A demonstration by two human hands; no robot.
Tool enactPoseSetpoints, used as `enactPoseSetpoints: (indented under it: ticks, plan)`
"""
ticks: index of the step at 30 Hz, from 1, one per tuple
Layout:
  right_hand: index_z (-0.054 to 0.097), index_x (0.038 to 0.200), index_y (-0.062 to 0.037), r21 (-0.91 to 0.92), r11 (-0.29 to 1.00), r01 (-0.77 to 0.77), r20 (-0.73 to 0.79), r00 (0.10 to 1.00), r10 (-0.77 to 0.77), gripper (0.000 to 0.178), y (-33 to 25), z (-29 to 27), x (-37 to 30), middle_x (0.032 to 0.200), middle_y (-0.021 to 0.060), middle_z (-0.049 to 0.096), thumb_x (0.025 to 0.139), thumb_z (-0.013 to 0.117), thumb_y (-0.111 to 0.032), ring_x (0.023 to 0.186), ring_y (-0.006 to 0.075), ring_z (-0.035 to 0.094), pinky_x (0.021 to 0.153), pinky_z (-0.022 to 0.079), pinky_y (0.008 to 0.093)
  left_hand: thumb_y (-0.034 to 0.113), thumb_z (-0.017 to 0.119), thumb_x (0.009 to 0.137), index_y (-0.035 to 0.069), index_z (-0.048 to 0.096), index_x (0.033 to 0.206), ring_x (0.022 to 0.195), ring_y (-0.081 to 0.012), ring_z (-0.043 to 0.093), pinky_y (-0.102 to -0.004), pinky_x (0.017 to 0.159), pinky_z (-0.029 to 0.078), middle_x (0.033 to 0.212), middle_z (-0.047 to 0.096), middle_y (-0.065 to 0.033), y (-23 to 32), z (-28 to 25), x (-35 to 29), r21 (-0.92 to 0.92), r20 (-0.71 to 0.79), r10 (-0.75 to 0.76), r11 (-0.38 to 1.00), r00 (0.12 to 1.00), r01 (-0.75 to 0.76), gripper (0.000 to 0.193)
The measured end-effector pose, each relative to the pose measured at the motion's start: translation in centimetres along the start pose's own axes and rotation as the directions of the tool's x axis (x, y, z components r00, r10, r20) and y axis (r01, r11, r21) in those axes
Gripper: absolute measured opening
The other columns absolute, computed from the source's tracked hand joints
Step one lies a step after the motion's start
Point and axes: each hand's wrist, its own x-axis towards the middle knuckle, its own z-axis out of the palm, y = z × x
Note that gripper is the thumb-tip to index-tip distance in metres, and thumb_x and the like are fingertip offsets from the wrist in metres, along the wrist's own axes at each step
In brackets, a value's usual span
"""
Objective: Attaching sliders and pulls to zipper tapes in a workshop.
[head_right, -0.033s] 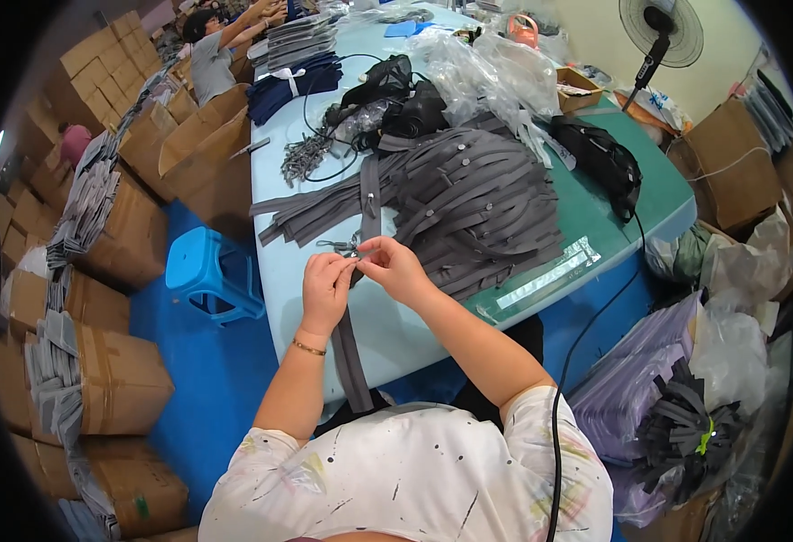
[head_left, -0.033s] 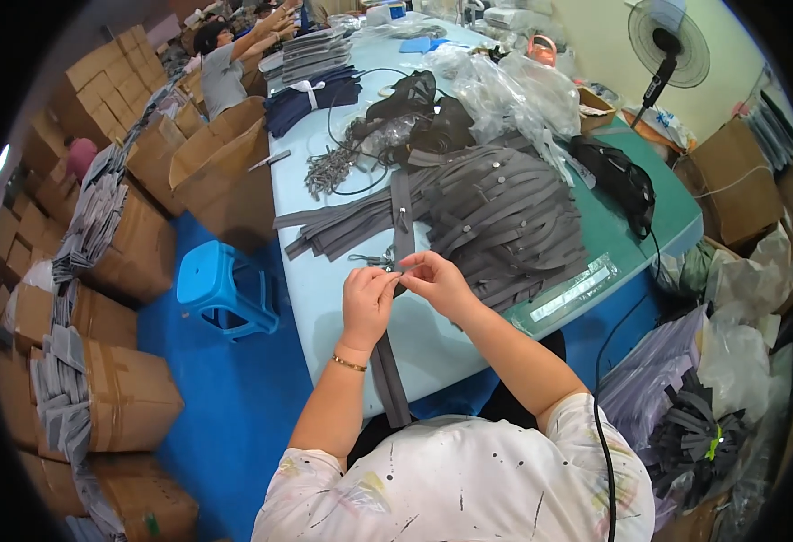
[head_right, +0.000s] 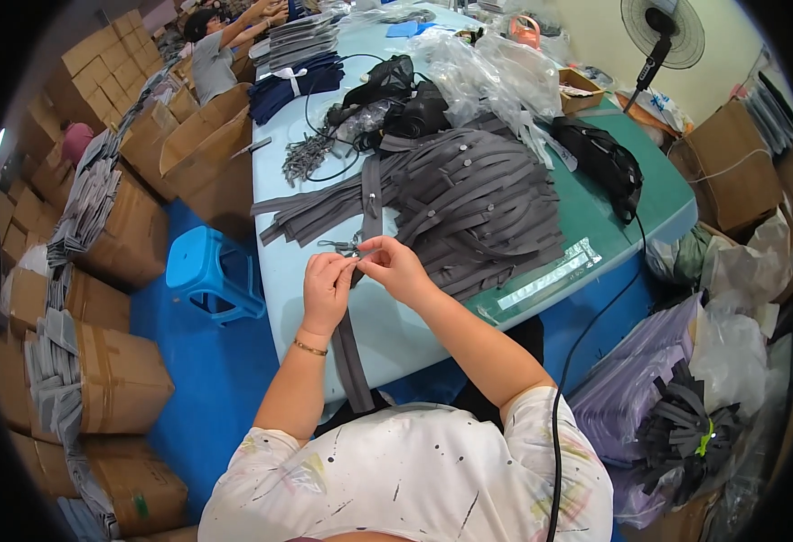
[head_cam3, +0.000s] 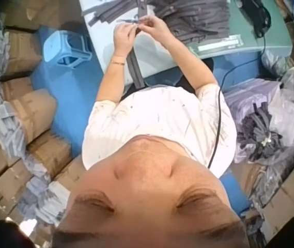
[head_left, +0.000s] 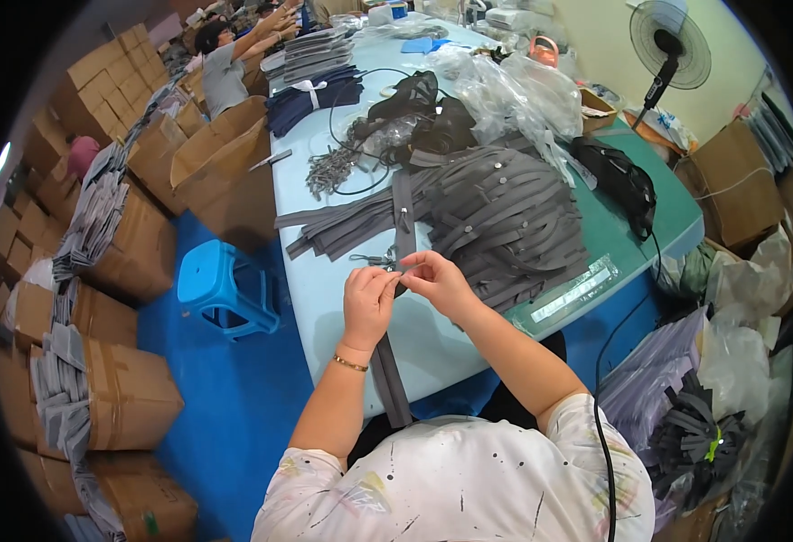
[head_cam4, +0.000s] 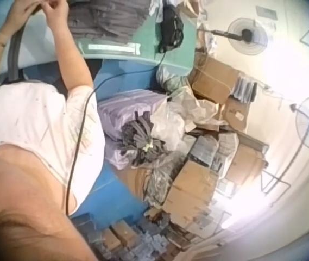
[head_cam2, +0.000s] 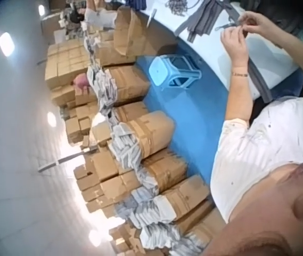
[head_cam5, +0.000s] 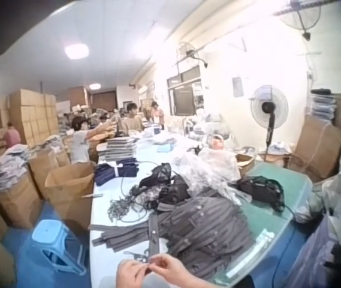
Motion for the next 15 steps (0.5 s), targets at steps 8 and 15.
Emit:
enactPoseSetpoints:
  ticks: [8, 15]
  plan:
    - [0.047, 0.105, -0.0024, -0.047, 0.997, 0.068, 0.006, 0.998, -0.068, 0.026, -0.7, 1.3, 0.4, 0.08, 0.001, 0.057, 0.084, 0.062, -0.005, 0.072, 0.0037, 0.052, 0.063, 0.043, 0.0182, 0.012, 0.06, 0.084, 0.002, 0.063, 0.084, 0.078, -0.0229, 0.052, -0.0303, 0.07, 0.043, 0.082, 0.057, -0.0077, -0.2, 0.1, 0.0, -0.264, -0.054, -0.254, 0.936, 0.966, 0.231, 0.011]
    - [0.043, 0.101, -0.0017, -0.005, 0.996, 0.091, -0.07, 0.993, -0.091, 0.024, -0.1, 3.0, 0.9, 0.082, 0.0051, 0.058, 0.084, 0.06, -0.004, 0.07, 0.0091, 0.056, 0.062, 0.046, 0.0218, 0.007, 0.059, 0.083, 0.002, 0.064, 0.088, 0.078, -0.0216, 0.051, -0.0297, 0.069, 0.043, 0.08, 0.054, -0.0075, 0.0, 0.1, -0.5, -0.203, -0.167, -0.266, 0.952, 0.95, 0.231, 0.008]
